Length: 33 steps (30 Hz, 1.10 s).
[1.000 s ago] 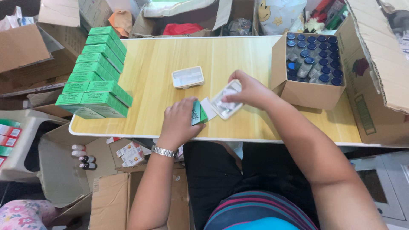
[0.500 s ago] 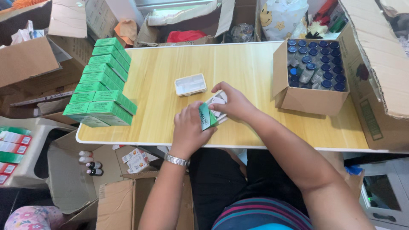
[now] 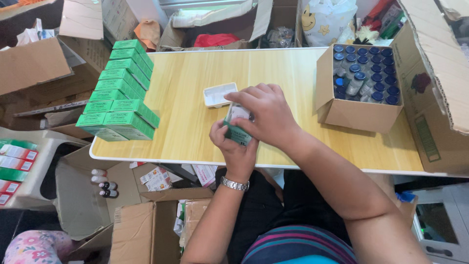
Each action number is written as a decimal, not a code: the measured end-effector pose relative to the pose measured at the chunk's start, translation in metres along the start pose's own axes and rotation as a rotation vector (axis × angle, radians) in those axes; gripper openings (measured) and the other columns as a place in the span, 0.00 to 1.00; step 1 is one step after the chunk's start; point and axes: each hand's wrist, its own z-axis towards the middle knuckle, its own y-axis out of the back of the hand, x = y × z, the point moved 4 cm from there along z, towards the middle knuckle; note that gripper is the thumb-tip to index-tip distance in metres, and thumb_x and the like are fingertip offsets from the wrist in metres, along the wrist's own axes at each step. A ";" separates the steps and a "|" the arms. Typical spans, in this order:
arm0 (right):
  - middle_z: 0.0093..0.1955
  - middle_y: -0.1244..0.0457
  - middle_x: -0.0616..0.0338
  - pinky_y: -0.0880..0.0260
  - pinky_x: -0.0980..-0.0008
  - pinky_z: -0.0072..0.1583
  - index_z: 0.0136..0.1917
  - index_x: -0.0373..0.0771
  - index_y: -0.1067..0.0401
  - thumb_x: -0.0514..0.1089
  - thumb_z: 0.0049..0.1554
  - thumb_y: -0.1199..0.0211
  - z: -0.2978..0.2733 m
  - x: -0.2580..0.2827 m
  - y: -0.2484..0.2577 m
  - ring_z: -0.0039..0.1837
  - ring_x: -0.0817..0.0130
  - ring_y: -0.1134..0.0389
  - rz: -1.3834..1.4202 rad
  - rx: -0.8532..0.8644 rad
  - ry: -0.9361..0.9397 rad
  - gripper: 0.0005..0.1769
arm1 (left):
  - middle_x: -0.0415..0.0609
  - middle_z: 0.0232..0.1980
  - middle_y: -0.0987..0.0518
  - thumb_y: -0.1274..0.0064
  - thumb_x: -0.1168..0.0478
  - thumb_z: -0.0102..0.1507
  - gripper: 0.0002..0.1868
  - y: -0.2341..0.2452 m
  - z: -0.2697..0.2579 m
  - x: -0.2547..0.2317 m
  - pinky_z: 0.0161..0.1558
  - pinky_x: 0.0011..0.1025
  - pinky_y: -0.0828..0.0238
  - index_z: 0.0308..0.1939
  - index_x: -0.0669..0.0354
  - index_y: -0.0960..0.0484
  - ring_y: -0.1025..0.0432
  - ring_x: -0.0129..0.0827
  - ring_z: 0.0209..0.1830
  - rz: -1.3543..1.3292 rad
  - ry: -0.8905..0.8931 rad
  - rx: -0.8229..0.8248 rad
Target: The person opens green medicine boxes, removes vials and paper inserts, places them into small white plastic trays, and stacks the closed boxes. The person also handles vials from a larger cardboard box and arranges them in trays on the table.
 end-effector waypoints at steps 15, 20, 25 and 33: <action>0.64 0.42 0.47 0.39 0.51 0.67 0.61 0.37 0.30 0.48 0.54 0.29 -0.058 0.009 -0.030 0.68 0.52 0.41 0.107 -0.294 0.051 0.25 | 0.62 0.66 0.43 0.34 0.63 0.59 0.44 0.000 -0.002 0.008 0.68 0.48 0.38 0.69 0.58 0.50 0.40 0.55 0.68 -0.011 0.034 -0.022; 0.68 0.43 0.51 0.34 0.66 0.63 0.72 0.38 0.38 0.48 0.64 0.37 -0.065 -0.024 -0.036 0.64 0.63 0.38 0.631 -0.356 -0.374 0.27 | 0.62 0.64 0.44 0.29 0.63 0.54 0.44 0.003 -0.002 -0.006 0.65 0.47 0.36 0.62 0.57 0.48 0.38 0.54 0.66 -0.047 0.027 0.078; 0.51 0.30 0.54 0.28 0.66 0.56 0.54 0.38 0.22 0.40 0.61 0.32 -0.057 -0.018 -0.027 0.54 0.61 0.28 0.399 -0.184 -0.200 0.08 | 0.62 0.61 0.39 0.28 0.65 0.52 0.42 0.002 0.000 -0.010 0.59 0.45 0.31 0.59 0.56 0.45 0.35 0.54 0.61 -0.013 -0.018 0.073; 0.47 0.32 0.52 0.29 0.61 0.53 0.48 0.35 0.22 0.36 0.56 0.30 -0.048 0.009 -0.016 0.52 0.56 0.30 0.132 -0.284 -0.146 0.05 | 0.62 0.61 0.38 0.29 0.66 0.53 0.42 0.000 -0.004 -0.002 0.60 0.45 0.31 0.59 0.57 0.46 0.34 0.53 0.60 -0.038 -0.055 0.022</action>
